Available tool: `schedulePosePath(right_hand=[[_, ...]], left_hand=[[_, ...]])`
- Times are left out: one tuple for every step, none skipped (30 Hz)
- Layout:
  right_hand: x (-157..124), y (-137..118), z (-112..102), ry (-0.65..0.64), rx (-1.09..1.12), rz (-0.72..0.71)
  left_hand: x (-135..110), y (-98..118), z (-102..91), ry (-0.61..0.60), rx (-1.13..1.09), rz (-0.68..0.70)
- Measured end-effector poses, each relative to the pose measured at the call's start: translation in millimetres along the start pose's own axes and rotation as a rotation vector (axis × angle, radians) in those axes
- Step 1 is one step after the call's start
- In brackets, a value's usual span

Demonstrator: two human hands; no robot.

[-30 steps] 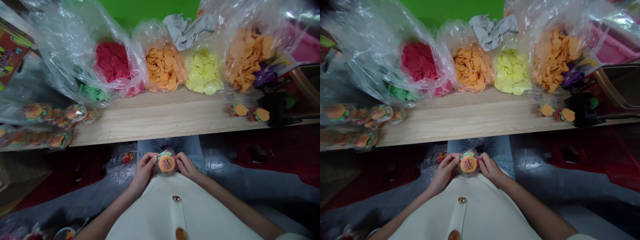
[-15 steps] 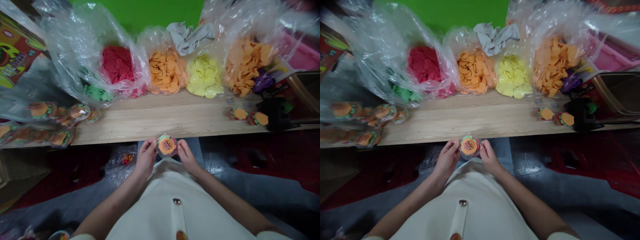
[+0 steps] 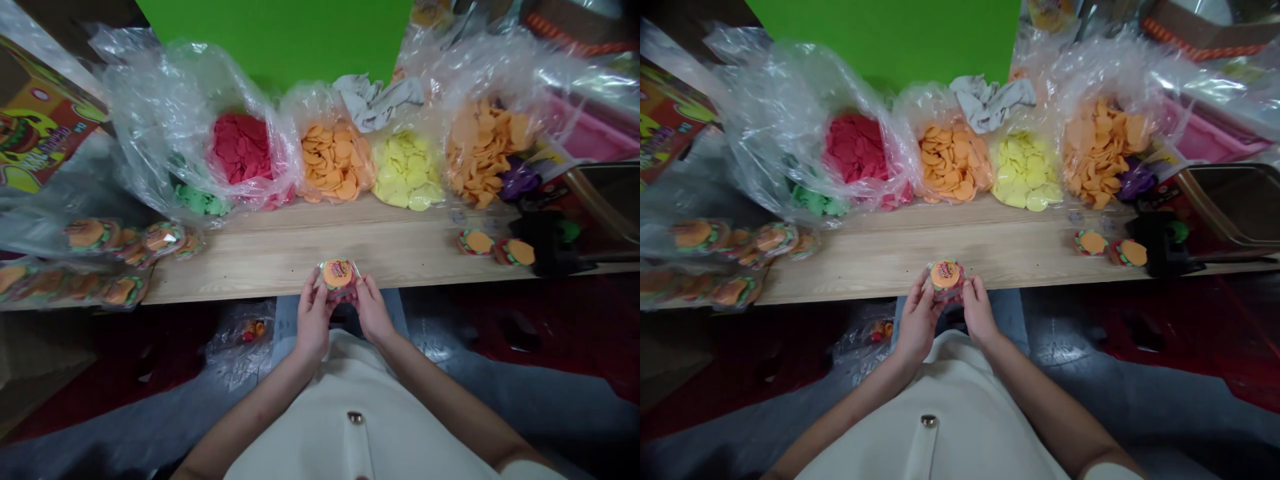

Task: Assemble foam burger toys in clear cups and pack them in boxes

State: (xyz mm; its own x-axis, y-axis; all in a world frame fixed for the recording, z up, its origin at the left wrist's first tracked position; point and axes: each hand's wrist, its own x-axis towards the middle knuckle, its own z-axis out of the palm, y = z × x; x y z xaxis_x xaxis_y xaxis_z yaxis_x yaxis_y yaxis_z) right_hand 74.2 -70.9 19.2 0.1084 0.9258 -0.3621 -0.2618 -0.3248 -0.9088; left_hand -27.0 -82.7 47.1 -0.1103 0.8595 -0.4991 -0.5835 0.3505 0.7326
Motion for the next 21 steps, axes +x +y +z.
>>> schedulePosePath(right_hand=[[0.3,2.8,1.5,0.015,-0.012,-0.017],[0.5,5.8,2.8,0.029,-0.018,-0.032],[0.4,8.6,3.7,0.04,-0.02,-0.044],[-0.3,11.1,4.3,0.048,-0.016,-0.052],[-1.8,13.2,4.3,0.052,-0.007,-0.055],[-4.3,14.8,3.5,0.053,0.003,-0.052],[-7.9,15.8,1.6,0.042,0.011,-0.044],[-12.5,15.9,-1.7,0.012,0.009,-0.027],[-17.7,15.1,-6.5,-0.041,-0.009,-0.002],[-23.0,13.2,-12.8,-0.12,-0.048,0.028],[-27.9,10.2,-20.5,-0.236,-0.109,0.06],[-31.8,6.3,-29.2,-0.389,-0.187,0.093],[-34.1,1.6,-38.0,-0.551,-0.264,0.127],[-34.4,-3.3,-46.3,-0.689,-0.324,0.159],[-32.7,-7.9,-53.1,-0.78,-0.355,0.19],[-29.2,-11.9,-57.8,-0.807,-0.361,0.216],[-24.3,-14.7,-59.8,-0.773,-0.358,0.235],[-18.8,-16.3,-59.1,-0.709,-0.363,0.241],[-13.3,-16.6,-56.2,-0.663,-0.385,0.235],[-8.8,-15.9,-51.6,-0.658,-0.431,0.213],[-5.6,-14.4,-46.5,-0.68,-0.487,0.173]], left_hand=[[0.5,-1.1,1.3,0.01,0.005,0.018],[1.1,-2.2,2.3,0.011,0.009,0.034],[1.9,-3.4,3.0,0.007,0.011,0.048],[2.9,-4.5,3.0,0.002,0.012,0.057],[4.0,-5.3,2.1,-0.001,0.017,0.062],[5.4,-5.1,0.0,-0.004,0.029,0.064],[7.2,-3.4,-3.6,-0.016,0.05,0.057],[9.2,0.2,-8.6,-0.046,0.08,0.039],[11.4,6.1,-15.0,-0.096,0.121,0.009],[13.5,14.2,-22.4,-0.164,0.175,-0.034],[15.4,24.1,-30.4,-0.248,0.238,-0.095],[17.0,35.1,-38.2,-0.344,0.312,-0.17],[18.1,46.3,-45.1,-0.441,0.39,-0.244],[19.1,56.8,-50.5,-0.531,0.466,-0.309],[20.1,65.7,-53.9,-0.611,0.534,-0.365],[21.5,72.2,-55.1,-0.681,0.586,-0.415],[23.4,76.1,-54.3,-0.736,0.621,-0.458],[25.7,77.3,-51.9,-0.78,0.643,-0.498],[28.3,76.1,-48.5,-0.818,0.656,-0.536],[30.6,73.0,-45.0,-0.853,0.666,-0.566],[32.1,68.5,-42.0,-0.875,0.673,-0.577]])
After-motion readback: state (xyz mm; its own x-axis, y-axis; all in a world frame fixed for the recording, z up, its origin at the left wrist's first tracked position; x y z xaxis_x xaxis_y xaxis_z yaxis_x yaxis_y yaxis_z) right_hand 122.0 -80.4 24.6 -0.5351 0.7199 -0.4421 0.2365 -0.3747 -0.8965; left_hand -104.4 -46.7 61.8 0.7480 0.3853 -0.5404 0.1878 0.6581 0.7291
